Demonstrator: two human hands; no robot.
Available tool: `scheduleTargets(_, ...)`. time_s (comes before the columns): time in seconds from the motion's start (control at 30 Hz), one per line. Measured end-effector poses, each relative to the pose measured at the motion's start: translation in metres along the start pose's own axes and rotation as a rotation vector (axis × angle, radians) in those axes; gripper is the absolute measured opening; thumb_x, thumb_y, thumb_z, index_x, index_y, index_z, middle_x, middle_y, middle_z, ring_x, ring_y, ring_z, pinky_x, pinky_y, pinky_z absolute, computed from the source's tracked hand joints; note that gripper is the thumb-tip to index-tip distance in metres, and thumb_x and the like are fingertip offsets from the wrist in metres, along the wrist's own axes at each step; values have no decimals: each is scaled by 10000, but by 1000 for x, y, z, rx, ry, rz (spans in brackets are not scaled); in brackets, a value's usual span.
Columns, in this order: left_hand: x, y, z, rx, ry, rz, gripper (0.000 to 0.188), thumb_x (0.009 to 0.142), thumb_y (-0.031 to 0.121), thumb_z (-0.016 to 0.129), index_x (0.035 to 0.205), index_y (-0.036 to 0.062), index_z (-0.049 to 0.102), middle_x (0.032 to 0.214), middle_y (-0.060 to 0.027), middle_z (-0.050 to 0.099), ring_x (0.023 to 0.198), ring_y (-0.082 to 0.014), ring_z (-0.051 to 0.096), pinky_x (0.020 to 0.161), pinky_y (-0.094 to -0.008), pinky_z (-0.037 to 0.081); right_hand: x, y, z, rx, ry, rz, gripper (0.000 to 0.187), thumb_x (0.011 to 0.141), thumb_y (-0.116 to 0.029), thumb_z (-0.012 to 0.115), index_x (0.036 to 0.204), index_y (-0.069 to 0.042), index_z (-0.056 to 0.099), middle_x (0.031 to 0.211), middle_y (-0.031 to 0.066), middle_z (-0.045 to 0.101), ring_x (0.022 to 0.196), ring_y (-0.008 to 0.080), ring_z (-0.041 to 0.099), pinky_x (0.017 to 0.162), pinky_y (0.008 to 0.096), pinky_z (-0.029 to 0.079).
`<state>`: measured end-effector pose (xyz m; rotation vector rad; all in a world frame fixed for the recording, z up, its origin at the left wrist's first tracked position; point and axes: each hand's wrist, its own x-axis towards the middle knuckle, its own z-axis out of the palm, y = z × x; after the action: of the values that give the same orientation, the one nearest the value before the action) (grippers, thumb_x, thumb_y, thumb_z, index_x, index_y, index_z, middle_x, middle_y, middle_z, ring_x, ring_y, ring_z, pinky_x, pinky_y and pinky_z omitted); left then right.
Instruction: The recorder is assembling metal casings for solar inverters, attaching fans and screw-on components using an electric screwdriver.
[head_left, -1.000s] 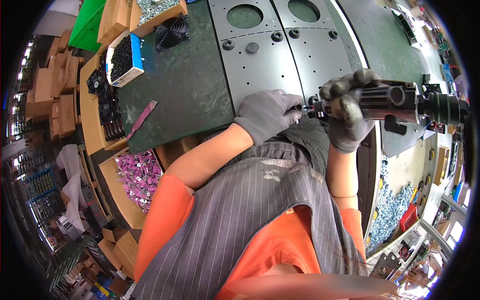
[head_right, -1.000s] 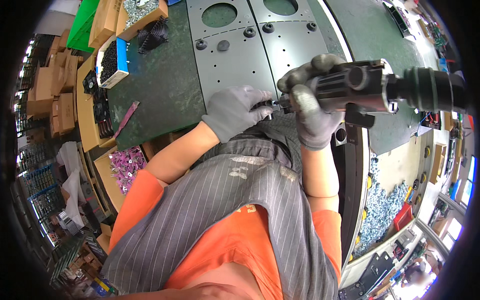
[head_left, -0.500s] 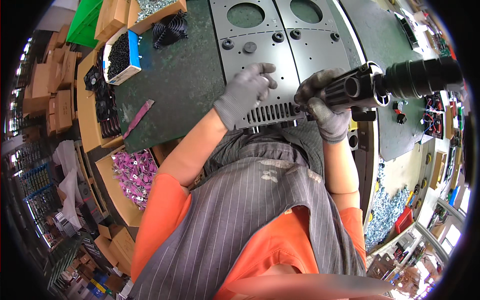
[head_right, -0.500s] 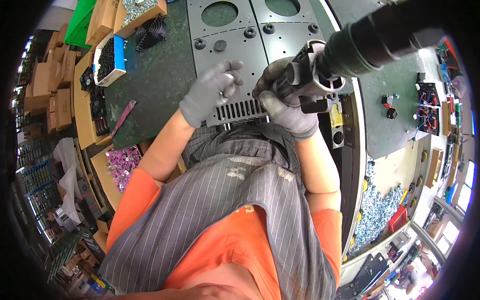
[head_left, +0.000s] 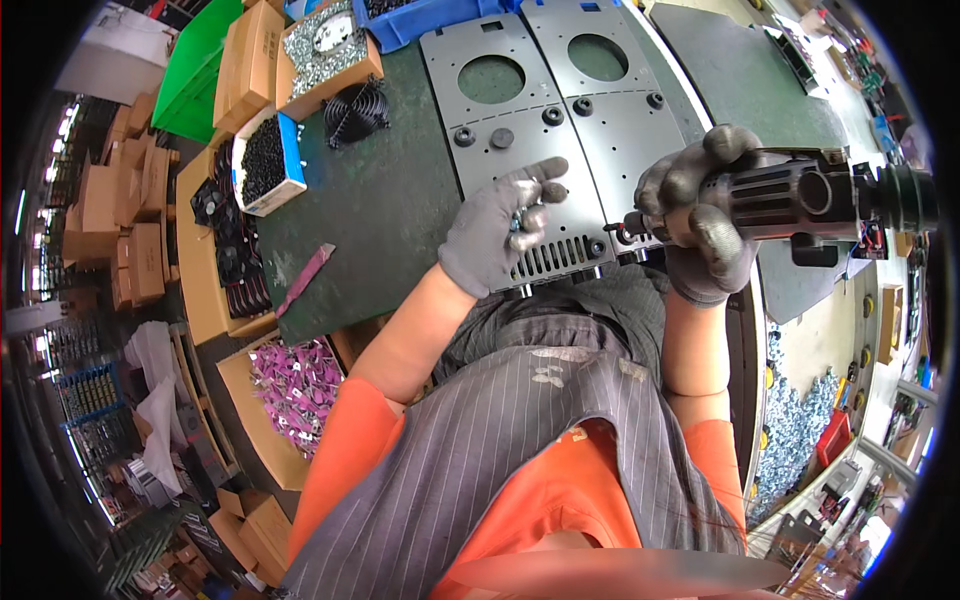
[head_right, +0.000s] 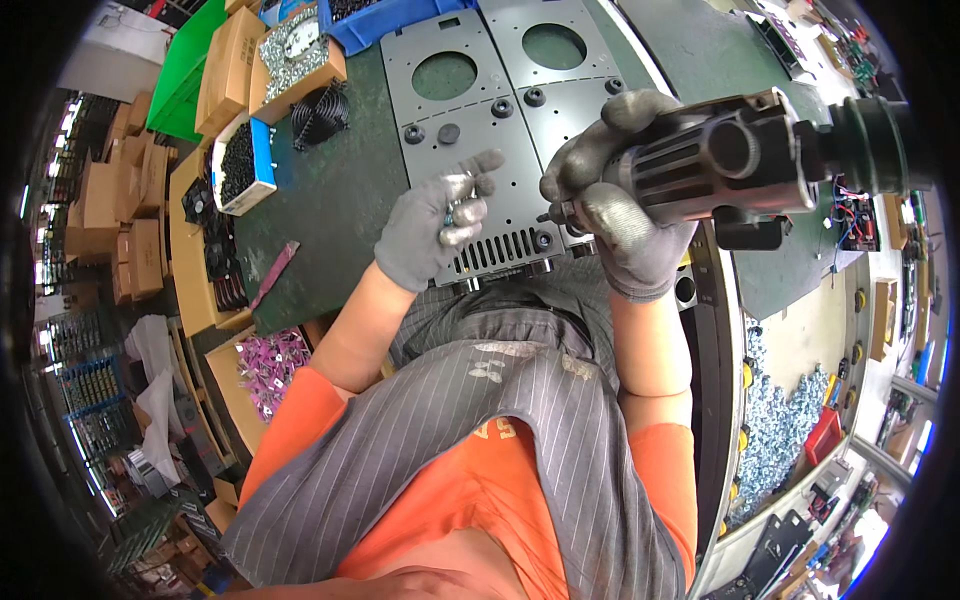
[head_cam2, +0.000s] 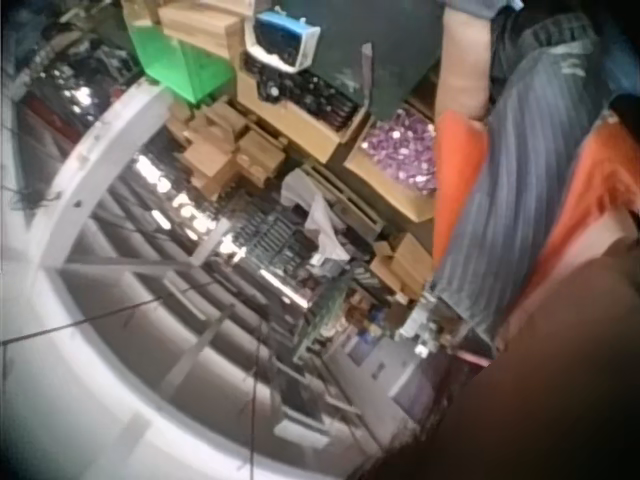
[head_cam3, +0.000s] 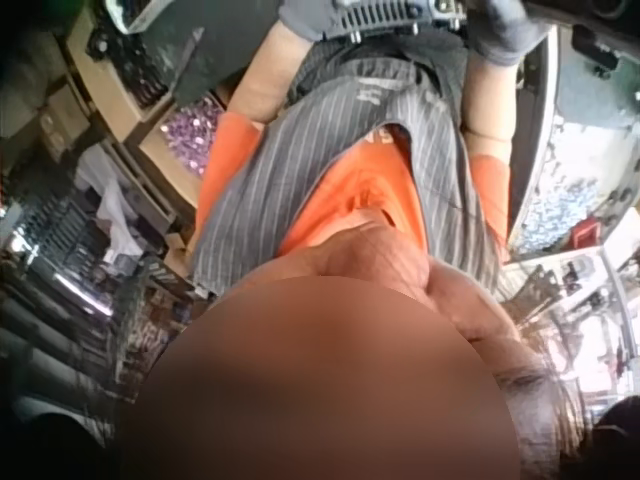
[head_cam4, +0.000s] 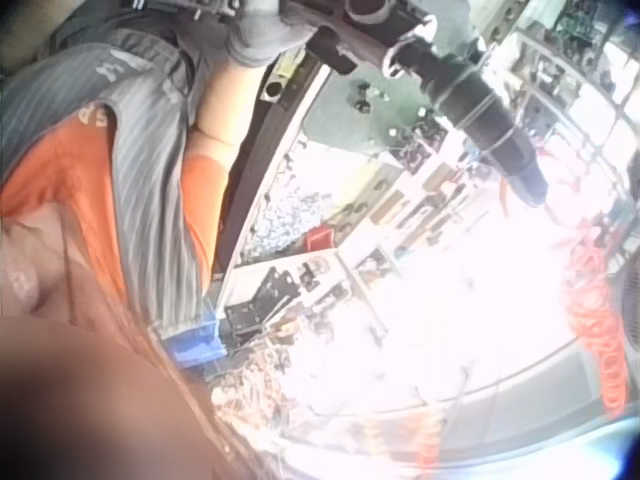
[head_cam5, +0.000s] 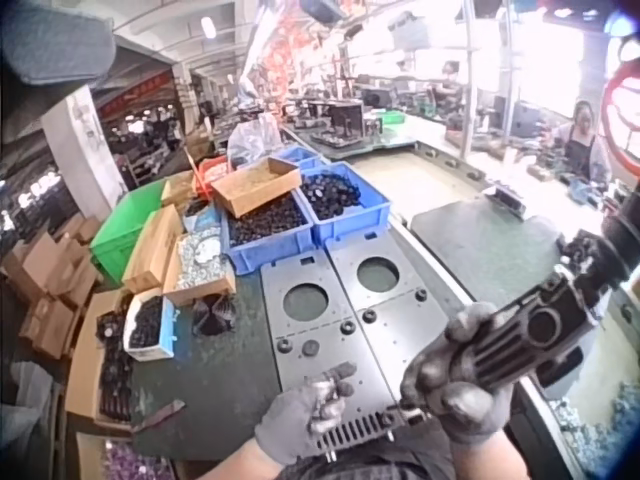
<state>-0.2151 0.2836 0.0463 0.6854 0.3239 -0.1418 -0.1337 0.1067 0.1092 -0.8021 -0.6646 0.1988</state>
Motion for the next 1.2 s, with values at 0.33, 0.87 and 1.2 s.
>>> scheduleTargets(0.33,-9,-20,7,102,15,-3,353,961,334,496,1011,3,609,653,17,524,474,-14,391,393,-149,280,8,5,11,129,-26,-103,557,702,-122,692,1184,-68,418,845,91,575,730,260,620,566,343,553)
scheduleTargets(0.87,1,-40,-13,279,100,-25,299,945,348,526,953,50,542,636,-24,506,509,-122,474,484,-226,390,2,19,18,143,-40,-95,529,720,-147,697,1179,-100,439,777,57,519,627,195,538,573,331,468)
scheduleTargets(1.2,-20,-20,11,1529,35,585,440,787,101,622,1203,-7,528,771,-162,620,694,-308,626,657,-352,485,-4,21,13,311,-20,-56,534,732,-124,714,1181,-92,429,833,86,555,683,232,574,568,323,497)
